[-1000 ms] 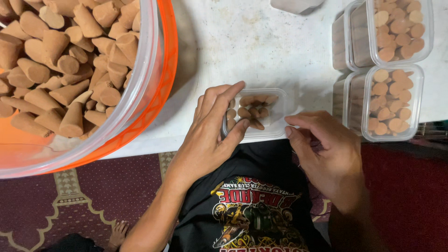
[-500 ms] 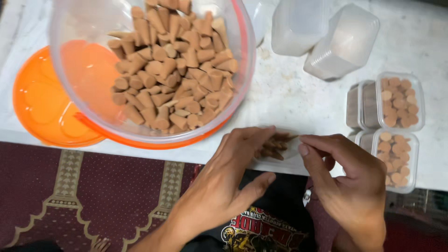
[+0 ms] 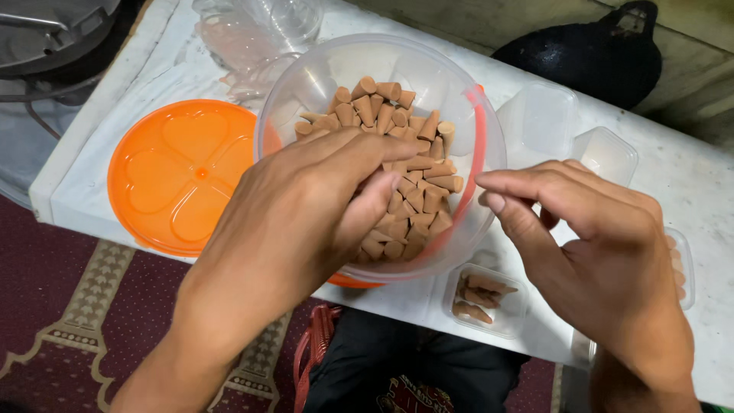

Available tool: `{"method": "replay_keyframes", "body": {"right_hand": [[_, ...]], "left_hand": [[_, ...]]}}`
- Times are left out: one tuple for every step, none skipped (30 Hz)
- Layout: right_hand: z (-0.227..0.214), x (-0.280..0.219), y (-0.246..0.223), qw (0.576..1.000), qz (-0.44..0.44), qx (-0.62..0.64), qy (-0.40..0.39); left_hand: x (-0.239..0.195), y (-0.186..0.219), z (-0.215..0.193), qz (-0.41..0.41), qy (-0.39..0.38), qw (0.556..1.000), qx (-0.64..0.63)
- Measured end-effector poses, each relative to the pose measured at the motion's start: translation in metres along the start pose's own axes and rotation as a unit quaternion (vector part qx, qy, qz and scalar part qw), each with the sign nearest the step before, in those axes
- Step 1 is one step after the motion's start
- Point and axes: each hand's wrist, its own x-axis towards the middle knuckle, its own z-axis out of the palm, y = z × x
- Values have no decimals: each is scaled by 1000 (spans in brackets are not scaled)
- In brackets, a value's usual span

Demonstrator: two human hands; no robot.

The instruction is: The person transfers small brown cone-shaped items from a large orange-rimmed container into smaller clear plastic containers. They arrange the cones upright in the smaller containers by hand.

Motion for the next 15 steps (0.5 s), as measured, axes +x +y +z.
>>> {"method": "replay_keyframes", "body": {"right_hand": [[1,3,3,1000,3,-2,-3],[2,5,6,1000,10,-6,-7],[3,8,10,1000,18,-11,-10],[3,10,10,1000,24,-10,-15],[3,12,10,997,75,0,-24],[4,14,9,991,126,14,-37],[6,15,10,990,132,18,-45],[7,16,11,990,122,-4,-65],[7,17,12,990,112,-25,-85],[7,20,12,989,114,-23,-90],[7,22,12,988,97,-46,-108],[7,23,12,986,82,-69,-126],[7,24,14,986,84,-67,-130],[7,26,16,984,64,-72,-152],[7,27,18,981,43,-78,-175]], "left_hand": [[6,-4,4,-1,-1,1000,-5],[13,-8,9,-56,-53,997,18],[20,-13,14,-109,-105,988,40],[18,-15,18,-111,-110,987,35],[16,-18,22,-88,-86,990,72],[11,-20,25,-69,-63,990,109],[11,-22,26,-76,-71,989,105],[11,-24,28,-70,-91,982,148],[11,-24,29,-63,-111,973,190],[13,-24,27,-67,-115,973,187],[15,-23,25,-87,-154,969,175],[17,-22,23,-105,-193,962,162],[17,-22,23,-107,-198,961,160],[19,-22,22,-116,-199,963,143],[20,-21,21,-124,-200,964,127]]}}
